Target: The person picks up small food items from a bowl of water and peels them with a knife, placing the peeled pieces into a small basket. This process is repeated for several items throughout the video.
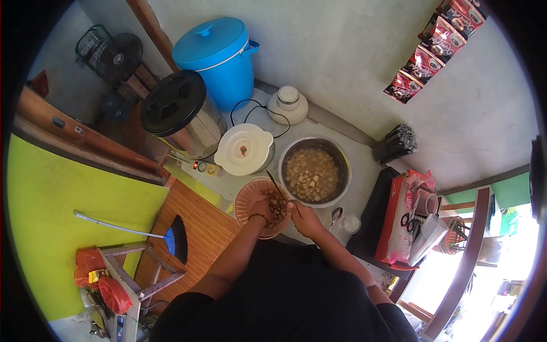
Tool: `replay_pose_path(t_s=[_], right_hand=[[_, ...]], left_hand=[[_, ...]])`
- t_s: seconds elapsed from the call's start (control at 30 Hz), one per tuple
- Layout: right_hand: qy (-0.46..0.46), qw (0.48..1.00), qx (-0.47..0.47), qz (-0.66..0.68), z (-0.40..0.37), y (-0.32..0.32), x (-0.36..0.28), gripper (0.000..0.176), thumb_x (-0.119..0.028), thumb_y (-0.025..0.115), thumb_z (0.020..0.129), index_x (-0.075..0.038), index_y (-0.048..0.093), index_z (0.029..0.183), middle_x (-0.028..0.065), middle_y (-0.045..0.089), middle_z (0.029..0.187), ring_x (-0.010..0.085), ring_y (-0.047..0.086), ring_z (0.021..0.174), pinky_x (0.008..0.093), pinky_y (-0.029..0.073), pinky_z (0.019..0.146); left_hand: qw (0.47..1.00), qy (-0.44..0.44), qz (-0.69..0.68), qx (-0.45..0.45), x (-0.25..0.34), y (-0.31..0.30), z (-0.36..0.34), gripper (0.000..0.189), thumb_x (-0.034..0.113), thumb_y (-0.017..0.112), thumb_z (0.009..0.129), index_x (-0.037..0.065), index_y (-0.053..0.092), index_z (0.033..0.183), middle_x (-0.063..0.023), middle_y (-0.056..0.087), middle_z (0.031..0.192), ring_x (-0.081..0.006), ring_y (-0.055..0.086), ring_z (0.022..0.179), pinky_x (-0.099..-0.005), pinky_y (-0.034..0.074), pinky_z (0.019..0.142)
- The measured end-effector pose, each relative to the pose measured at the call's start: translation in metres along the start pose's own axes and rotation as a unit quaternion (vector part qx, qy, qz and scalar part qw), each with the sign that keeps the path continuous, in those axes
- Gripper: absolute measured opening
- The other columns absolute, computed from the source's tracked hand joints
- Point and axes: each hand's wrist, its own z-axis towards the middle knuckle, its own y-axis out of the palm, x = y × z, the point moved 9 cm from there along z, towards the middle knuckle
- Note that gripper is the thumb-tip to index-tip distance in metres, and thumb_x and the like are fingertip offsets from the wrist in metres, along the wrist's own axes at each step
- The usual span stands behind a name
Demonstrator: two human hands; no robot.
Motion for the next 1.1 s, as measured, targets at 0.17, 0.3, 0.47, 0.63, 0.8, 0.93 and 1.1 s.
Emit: replay_pose_path(t_s=[0.17, 0.3, 0.47, 0.63, 0.8, 0.93, 1.1], right_hand=[[0.014, 1.0, -0.003, 0.016, -0.004, 0.001, 0.013, 0.037, -0.033, 0.036, 0.101, 0.001, 0.053, 0.096, 0.0066, 0.051, 0.062, 0.0157, 0.05, 0.05, 0.0308, 0.042, 0.051], [0.052, 0.998, -0.009, 0.021, -0.008, 0.0, 0.023, 0.039, -0.033, 0.037, 0.1, 0.001, 0.054, 0.1, 0.0157, 0.057, 0.072, 0.0293, 0.057, 0.068, 0.0379, 0.045, 0.064], [0.172, 0.98, -0.045, 0.088, -0.014, -0.007, 0.027, 0.039, -0.035, 0.036, 0.1, -0.003, 0.055, 0.113, 0.0126, 0.058, 0.067, 0.0226, 0.064, 0.064, 0.0348, 0.048, 0.059], [0.084, 0.991, 0.036, 0.098, -0.013, -0.032, 0.006, 0.043, -0.036, 0.036, 0.1, -0.007, 0.045, 0.131, 0.0069, 0.054, 0.063, 0.0154, 0.056, 0.053, 0.0301, 0.046, 0.054], [0.049, 0.99, 0.07, 0.115, -0.009, -0.041, 0.015, 0.045, -0.036, 0.036, 0.1, -0.007, 0.04, 0.135, 0.0039, 0.052, 0.065, 0.0118, 0.049, 0.05, 0.0278, 0.043, 0.051], [0.097, 0.967, 0.136, 0.194, -0.017, -0.057, 0.036, 0.045, -0.036, 0.034, 0.101, -0.003, 0.042, 0.132, 0.0019, 0.048, 0.065, 0.0072, 0.042, 0.047, 0.0222, 0.036, 0.043], [0.108, 0.955, 0.161, 0.226, -0.019, -0.073, 0.046, 0.044, -0.037, 0.034, 0.101, -0.003, 0.048, 0.126, 0.0025, 0.047, 0.065, 0.0078, 0.042, 0.044, 0.023, 0.036, 0.041]], left_hand=[[0.995, -0.023, -0.085, 0.041, 0.016, -0.011, -0.013, 0.03, 0.016, 0.058, 0.084, 0.006, 0.059, 0.112, -0.0179, 0.064, 0.108, -0.0319, 0.06, 0.101, -0.0399, 0.048, 0.085], [0.997, 0.038, -0.06, 0.037, 0.011, 0.002, 0.0, 0.027, 0.015, 0.058, 0.084, 0.007, 0.061, 0.11, -0.0164, 0.065, 0.103, -0.0315, 0.062, 0.096, -0.0394, 0.049, 0.084], [0.971, 0.105, -0.187, 0.103, 0.028, -0.033, -0.021, 0.021, 0.015, 0.064, 0.083, 0.005, 0.062, 0.102, -0.0135, 0.067, 0.091, -0.0261, 0.066, 0.083, -0.0364, 0.052, 0.075], [0.796, 0.158, -0.585, 0.008, 0.056, -0.051, -0.041, 0.019, 0.016, 0.067, 0.086, 0.001, 0.061, 0.096, -0.0075, 0.065, 0.08, -0.0142, 0.065, 0.077, -0.0282, 0.053, 0.063], [0.83, 0.128, -0.539, 0.071, 0.066, -0.06, -0.033, 0.023, 0.015, 0.066, 0.087, 0.0, 0.059, 0.102, -0.006, 0.065, 0.085, -0.0114, 0.065, 0.076, -0.0259, 0.052, 0.063], [0.88, 0.171, -0.411, 0.164, 0.079, -0.087, -0.036, 0.019, 0.012, 0.065, 0.085, 0.002, 0.06, 0.101, -0.0062, 0.065, 0.087, -0.0145, 0.065, 0.073, -0.0275, 0.052, 0.061], [0.94, 0.263, -0.083, 0.201, 0.117, -0.078, -0.021, 0.015, 0.012, 0.065, 0.08, 0.007, 0.067, 0.093, -0.0087, 0.066, 0.09, -0.0245, 0.064, 0.085, -0.036, 0.052, 0.07]])
